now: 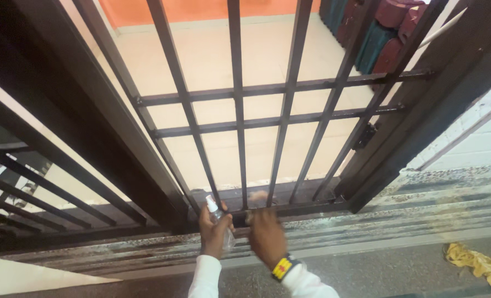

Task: The person sprays a liquid onto a metal gate and wipes it with a cloth. They repeatedly spray and wipe different sections of the gate's bars and frame.

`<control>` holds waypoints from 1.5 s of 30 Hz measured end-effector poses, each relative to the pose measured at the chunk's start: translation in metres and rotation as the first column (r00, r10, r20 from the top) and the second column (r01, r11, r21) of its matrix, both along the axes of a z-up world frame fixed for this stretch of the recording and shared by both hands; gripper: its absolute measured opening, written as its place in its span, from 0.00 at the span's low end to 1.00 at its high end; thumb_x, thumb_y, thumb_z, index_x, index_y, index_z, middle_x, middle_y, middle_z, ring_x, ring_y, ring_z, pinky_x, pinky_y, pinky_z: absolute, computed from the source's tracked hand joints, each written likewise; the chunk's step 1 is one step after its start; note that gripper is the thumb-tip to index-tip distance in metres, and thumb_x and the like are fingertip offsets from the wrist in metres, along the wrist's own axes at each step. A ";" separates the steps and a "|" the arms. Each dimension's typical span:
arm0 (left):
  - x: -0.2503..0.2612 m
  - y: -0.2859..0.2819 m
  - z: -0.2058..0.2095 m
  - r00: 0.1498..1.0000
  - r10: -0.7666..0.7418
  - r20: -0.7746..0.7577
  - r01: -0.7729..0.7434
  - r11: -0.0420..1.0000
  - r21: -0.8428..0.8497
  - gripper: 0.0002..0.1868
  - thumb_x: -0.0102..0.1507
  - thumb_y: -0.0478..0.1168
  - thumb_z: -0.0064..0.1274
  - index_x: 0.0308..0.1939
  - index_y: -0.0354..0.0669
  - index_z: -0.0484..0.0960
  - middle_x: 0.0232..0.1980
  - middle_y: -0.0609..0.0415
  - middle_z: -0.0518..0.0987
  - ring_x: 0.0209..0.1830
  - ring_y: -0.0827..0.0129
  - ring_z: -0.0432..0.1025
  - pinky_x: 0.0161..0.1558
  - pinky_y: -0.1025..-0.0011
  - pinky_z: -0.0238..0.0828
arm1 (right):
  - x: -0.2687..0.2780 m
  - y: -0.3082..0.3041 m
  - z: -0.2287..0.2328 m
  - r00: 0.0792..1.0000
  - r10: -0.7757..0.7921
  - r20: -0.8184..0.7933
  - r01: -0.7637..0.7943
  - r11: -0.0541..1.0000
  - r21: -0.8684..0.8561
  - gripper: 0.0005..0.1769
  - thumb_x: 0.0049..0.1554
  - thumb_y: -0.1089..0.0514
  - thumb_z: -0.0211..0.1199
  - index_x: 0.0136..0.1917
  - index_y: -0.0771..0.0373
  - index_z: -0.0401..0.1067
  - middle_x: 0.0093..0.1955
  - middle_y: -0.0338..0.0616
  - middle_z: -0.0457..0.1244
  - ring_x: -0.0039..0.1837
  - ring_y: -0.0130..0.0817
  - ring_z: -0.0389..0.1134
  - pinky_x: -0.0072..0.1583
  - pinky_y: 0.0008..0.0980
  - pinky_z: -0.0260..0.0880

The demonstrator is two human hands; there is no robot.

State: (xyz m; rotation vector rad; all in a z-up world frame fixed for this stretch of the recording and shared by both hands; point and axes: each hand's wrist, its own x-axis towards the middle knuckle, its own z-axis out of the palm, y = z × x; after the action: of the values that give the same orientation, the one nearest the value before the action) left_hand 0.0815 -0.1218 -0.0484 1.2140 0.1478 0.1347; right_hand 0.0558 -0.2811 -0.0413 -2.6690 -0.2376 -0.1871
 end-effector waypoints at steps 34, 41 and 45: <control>-0.008 -0.012 0.016 0.998 0.056 -0.038 -0.056 0.998 0.003 0.18 0.55 0.27 0.54 0.48 0.41 0.71 0.36 0.51 0.75 0.23 0.69 0.71 0.26 0.68 0.73 | -0.004 -0.058 -0.097 0.946 -0.299 0.123 0.320 0.923 -0.216 0.54 0.60 0.29 0.46 0.76 0.78 0.42 0.82 0.72 0.30 0.83 0.63 0.27 0.75 0.67 0.28; -0.010 -0.017 0.024 0.989 0.084 -0.123 -0.083 0.996 0.011 0.19 0.55 0.28 0.55 0.49 0.43 0.72 0.35 0.52 0.74 0.25 0.70 0.72 0.28 0.68 0.75 | -0.013 0.009 -0.100 0.949 -0.208 0.235 0.133 0.945 0.300 0.61 0.61 0.32 0.52 0.76 0.92 0.35 0.78 0.88 0.29 0.80 0.75 0.26 0.75 0.59 0.30; -0.017 -0.005 0.027 0.997 -0.022 -0.074 0.025 0.999 0.045 0.21 0.55 0.28 0.55 0.51 0.44 0.72 0.34 0.53 0.72 0.26 0.70 0.72 0.30 0.69 0.73 | -0.016 -0.015 -0.070 0.943 -0.213 0.256 0.216 0.976 0.018 0.55 0.58 0.36 0.55 0.75 0.86 0.42 0.79 0.82 0.36 0.81 0.71 0.32 0.75 0.64 0.32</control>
State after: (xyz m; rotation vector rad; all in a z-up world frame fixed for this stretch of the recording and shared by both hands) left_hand 0.0641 -0.1268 -0.0213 1.2671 0.1952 0.0732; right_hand 0.0401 -0.2960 -0.1117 -2.6735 -0.0251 -0.6046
